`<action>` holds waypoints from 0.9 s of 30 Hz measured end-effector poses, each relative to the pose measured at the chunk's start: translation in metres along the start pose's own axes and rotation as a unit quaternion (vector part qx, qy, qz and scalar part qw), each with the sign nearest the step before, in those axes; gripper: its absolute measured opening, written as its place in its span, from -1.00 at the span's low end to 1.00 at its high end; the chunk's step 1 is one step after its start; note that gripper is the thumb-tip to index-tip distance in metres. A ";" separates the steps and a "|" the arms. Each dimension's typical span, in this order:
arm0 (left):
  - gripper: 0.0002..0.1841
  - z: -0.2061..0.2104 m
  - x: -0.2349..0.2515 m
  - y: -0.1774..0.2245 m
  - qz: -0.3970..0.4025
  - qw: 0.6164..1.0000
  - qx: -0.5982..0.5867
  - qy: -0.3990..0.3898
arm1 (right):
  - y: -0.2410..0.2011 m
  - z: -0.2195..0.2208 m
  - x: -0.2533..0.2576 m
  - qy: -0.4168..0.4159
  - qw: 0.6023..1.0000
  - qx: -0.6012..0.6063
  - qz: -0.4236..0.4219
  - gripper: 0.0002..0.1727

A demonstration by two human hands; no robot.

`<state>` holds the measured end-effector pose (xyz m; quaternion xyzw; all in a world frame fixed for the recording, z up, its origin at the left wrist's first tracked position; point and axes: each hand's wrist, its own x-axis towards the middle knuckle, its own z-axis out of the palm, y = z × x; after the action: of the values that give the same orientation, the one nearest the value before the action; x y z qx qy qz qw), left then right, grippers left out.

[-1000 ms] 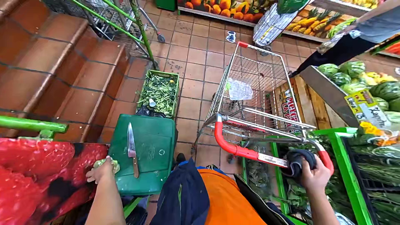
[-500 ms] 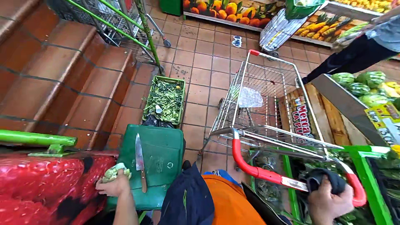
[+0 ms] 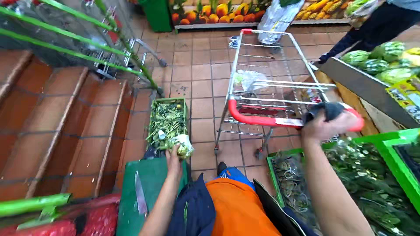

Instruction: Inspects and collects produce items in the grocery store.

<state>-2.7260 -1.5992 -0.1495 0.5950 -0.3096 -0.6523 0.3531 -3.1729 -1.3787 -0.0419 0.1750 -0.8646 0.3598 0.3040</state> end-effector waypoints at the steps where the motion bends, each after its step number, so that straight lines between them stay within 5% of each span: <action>1: -0.25 0.024 -0.006 0.001 -0.008 0.999 0.007 -0.034 | -0.008 0.017 0.016 0.001 1.000 -0.005 0.018 -0.30; 7: -0.15 0.095 -0.041 0.016 0.014 0.976 0.090 -0.199 | -0.033 0.087 0.063 -0.002 0.990 0.081 0.112 -0.25; 12: -0.37 0.110 -0.035 0.012 -0.065 0.972 0.084 -0.209 | -0.034 0.125 0.087 -0.249 0.922 0.129 0.266 -0.13; 15: -0.35 0.119 -0.017 0.014 -0.087 0.972 0.105 -0.192 | -0.035 0.159 0.117 -0.337 0.879 0.186 0.282 -0.23; 20: -0.26 0.137 0.038 0.026 -0.114 0.967 0.092 -0.206 | -0.056 0.192 0.169 -0.343 0.884 0.188 0.258 -0.26; 25: -0.29 0.145 0.130 0.053 -0.162 0.969 0.042 -0.183 | -0.037 0.241 0.145 -0.325 0.880 0.226 0.263 -0.49; 27: -0.32 0.145 0.171 0.077 -0.163 0.974 0.049 -0.151 | -0.032 0.256 0.123 -0.314 0.891 0.187 0.268 -0.39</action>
<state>-2.8704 -1.7868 -0.1670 0.5486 -0.2903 -0.7672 0.1618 -3.3517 -1.5972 -0.0874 0.0942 -0.8458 0.5087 -0.1299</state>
